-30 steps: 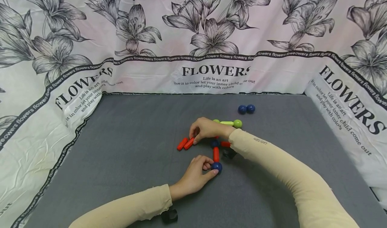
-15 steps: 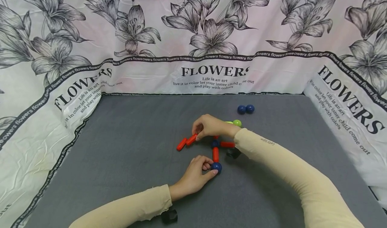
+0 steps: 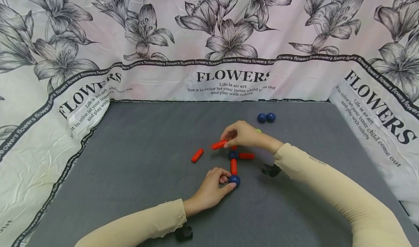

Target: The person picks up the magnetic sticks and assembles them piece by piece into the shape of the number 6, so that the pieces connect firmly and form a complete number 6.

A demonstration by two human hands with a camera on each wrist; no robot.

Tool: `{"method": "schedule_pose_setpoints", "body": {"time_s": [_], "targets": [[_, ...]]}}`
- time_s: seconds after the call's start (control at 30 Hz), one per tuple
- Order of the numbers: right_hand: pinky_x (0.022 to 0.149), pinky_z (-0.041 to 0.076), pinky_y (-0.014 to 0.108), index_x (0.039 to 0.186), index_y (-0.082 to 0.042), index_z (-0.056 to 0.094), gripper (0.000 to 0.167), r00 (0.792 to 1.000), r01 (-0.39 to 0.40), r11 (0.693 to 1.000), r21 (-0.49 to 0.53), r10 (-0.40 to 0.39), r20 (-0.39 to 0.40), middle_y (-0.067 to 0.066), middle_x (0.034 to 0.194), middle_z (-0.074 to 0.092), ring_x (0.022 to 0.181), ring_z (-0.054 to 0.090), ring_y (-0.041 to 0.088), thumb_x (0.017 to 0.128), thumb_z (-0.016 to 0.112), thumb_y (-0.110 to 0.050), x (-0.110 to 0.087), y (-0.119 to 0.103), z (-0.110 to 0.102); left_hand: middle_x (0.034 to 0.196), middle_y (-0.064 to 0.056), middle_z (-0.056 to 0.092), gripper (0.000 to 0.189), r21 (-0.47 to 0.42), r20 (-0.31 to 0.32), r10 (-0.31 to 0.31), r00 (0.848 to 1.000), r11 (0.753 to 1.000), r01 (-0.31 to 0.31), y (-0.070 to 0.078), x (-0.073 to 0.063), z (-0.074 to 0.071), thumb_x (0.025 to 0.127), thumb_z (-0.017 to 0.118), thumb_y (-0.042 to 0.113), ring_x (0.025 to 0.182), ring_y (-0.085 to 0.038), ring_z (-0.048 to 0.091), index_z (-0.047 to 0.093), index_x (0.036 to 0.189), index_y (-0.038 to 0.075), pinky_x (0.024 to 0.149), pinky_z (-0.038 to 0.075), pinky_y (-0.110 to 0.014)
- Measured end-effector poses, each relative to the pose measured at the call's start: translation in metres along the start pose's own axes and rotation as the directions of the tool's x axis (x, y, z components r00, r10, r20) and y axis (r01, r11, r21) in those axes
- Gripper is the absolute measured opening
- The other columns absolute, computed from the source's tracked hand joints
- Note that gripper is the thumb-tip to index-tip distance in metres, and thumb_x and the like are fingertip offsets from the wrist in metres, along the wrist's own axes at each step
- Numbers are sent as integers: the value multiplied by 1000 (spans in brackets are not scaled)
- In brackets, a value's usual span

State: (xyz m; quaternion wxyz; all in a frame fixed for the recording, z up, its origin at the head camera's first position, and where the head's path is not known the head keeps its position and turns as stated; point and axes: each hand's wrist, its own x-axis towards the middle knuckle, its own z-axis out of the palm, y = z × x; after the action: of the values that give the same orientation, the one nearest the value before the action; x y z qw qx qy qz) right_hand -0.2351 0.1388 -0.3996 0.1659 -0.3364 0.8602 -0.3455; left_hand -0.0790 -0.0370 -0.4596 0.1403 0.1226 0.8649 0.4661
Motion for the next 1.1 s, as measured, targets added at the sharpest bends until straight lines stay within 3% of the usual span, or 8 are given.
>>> {"method": "schedule_pose_setpoints", "body": {"time_s": [0.27, 0.43, 0.6, 1.1], "targets": [[72, 54, 27, 98, -17, 75, 18, 993, -69, 996, 63, 74, -89, 1, 87, 72, 77, 63, 12, 81, 82, -19, -47, 9, -3, 99, -1, 55, 29, 0, -3, -7, 1000, 1000, 7, 1, 0, 1, 94, 68, 34, 92, -11, 45, 61, 112, 11, 77, 38, -20], [68, 55, 25, 95, -19, 75, 17, 980, -121, 988, 95, 134, -150, 0, 87, 72, 76, 65, 12, 80, 83, -19, -75, 15, 4, 98, 0, 55, 30, 9, -7, -1, 1000, 1000, 1, 2, -1, 1, 94, 68, 34, 91, -11, 45, 61, 112, 11, 77, 38, -20], [72, 54, 24, 93, -20, 75, 16, 968, -160, 983, 90, 174, -182, -1, 90, 72, 79, 64, 11, 80, 83, -20, -99, 21, 14, 99, 0, 55, 31, 11, -5, -5, 1000, 1000, 5, 3, -1, 0, 94, 68, 33, 92, -11, 45, 61, 112, 10, 77, 39, -20], [69, 54, 22, 92, -21, 73, 16, 964, -145, 975, 170, 178, -198, -4, 85, 69, 74, 62, 3, 80, 83, -20, -140, 30, 48, 98, 0, 55, 30, 15, -4, -25, 1000, 1000, 26, 4, -1, 0, 94, 69, 33, 92, -12, 45, 61, 113, 11, 76, 38, -21]]}}
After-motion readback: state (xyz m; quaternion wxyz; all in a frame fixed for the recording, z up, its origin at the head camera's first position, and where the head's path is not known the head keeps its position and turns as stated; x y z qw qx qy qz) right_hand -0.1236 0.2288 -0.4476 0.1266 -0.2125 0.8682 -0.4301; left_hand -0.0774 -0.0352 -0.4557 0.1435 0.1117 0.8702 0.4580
